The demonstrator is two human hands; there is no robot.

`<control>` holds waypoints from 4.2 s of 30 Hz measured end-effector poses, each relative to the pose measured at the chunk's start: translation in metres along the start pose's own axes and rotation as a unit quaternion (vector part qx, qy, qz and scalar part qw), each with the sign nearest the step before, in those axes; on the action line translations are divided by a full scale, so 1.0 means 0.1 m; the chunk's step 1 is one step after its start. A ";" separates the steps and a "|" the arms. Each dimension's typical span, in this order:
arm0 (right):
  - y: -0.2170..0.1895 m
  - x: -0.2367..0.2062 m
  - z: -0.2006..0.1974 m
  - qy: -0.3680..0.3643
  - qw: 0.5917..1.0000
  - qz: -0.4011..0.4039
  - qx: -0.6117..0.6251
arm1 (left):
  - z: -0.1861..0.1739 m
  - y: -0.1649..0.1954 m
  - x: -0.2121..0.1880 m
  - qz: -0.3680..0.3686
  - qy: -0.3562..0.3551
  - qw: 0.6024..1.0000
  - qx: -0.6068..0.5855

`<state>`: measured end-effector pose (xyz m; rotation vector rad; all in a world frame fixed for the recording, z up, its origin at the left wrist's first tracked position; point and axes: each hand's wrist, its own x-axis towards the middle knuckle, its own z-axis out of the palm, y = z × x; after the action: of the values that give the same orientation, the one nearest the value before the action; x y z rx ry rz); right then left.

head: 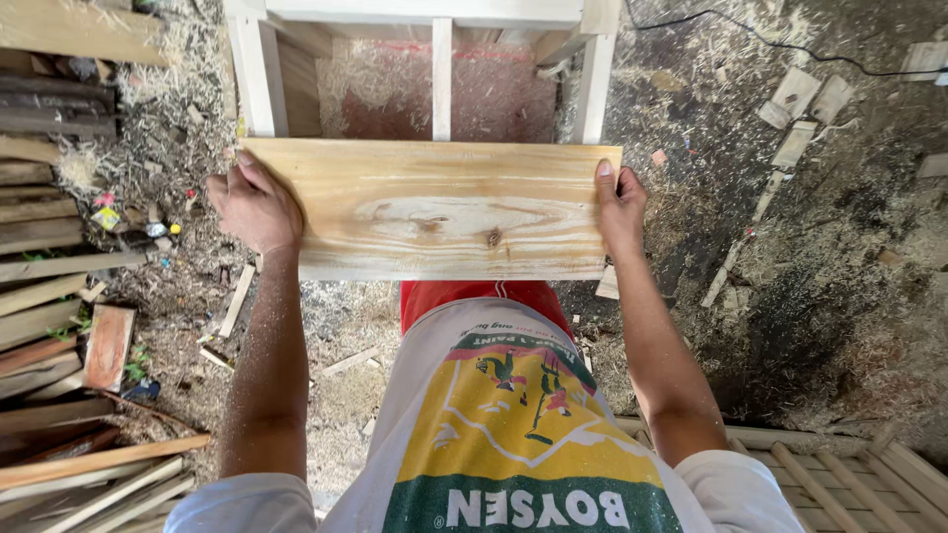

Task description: The person assembles a wooden frame by positioning planks and securing them with nails. They use a hammer to drive nails into the wood, adjusting the planks as needed to fit the structure.

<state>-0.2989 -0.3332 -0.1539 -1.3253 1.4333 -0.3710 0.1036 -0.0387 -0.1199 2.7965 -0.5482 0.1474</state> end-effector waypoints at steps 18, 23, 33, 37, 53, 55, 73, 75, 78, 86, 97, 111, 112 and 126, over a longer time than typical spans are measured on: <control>0.38 1.03 -2.13 -0.269 0.945 0.076 -0.169 | 0.28 2.45 -1.31 -0.123 -0.074 0.989 0.021; 0.37 1.26 -2.85 -0.288 0.926 0.098 -0.224 | 0.37 2.99 -1.46 -0.157 -0.058 0.985 0.048; -0.25 1.97 -2.33 -0.362 0.899 0.000 -0.247 | 0.23 3.15 -1.37 -0.194 -0.068 0.978 0.037; -0.86 2.26 -1.75 -0.374 0.872 -0.105 -0.297 | 0.19 3.12 -1.33 -0.192 -0.062 0.979 0.025; -3.36 3.58 0.94 -0.271 0.767 -0.515 -0.270 | 0.19 2.98 -1.09 -0.242 -0.110 0.963 0.032; -3.57 3.71 1.23 -0.275 0.749 -0.529 -0.289 | 0.19 2.98 -1.06 -0.240 -0.101 0.965 0.037; -3.79 3.84 1.97 -0.370 0.501 -0.606 -0.496 | 0.09 2.95 -0.99 -0.270 -0.119 0.954 0.047; -3.80 3.72 1.94 -0.335 0.452 -0.683 -0.466 | 0.07 2.91 -1.01 -0.274 -0.119 0.954 0.036; -3.78 3.60 1.88 -0.326 0.564 -0.622 -0.435 | 0.05 2.85 -1.01 -0.277 -0.110 0.954 0.015; -3.59 3.71 1.53 -0.459 0.809 -0.347 -0.118 | -0.02 2.90 -1.06 -0.257 -0.053 0.963 -0.059; -3.29 3.06 0.91 -0.713 0.698 -0.035 0.056 | -0.13 3.96 -0.73 -0.230 -0.018 0.909 -0.347; -2.70 2.46 0.86 -0.500 0.769 -0.333 -0.216 | -0.11 3.81 -0.79 -0.259 0.135 0.703 -0.648; -2.72 2.57 0.93 -0.399 0.712 -0.511 -0.272 | -0.15 3.63 -0.80 -0.279 0.161 0.702 -0.635; -3.12 2.04 1.22 -0.447 0.767 -0.248 -0.389 | -0.37 1.09 -0.15 -0.288 0.352 0.765 -0.457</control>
<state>0.0054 -0.5567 -0.0469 -2.1441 0.3533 0.5721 0.0467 -0.1190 -0.0585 1.6295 0.3686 0.5774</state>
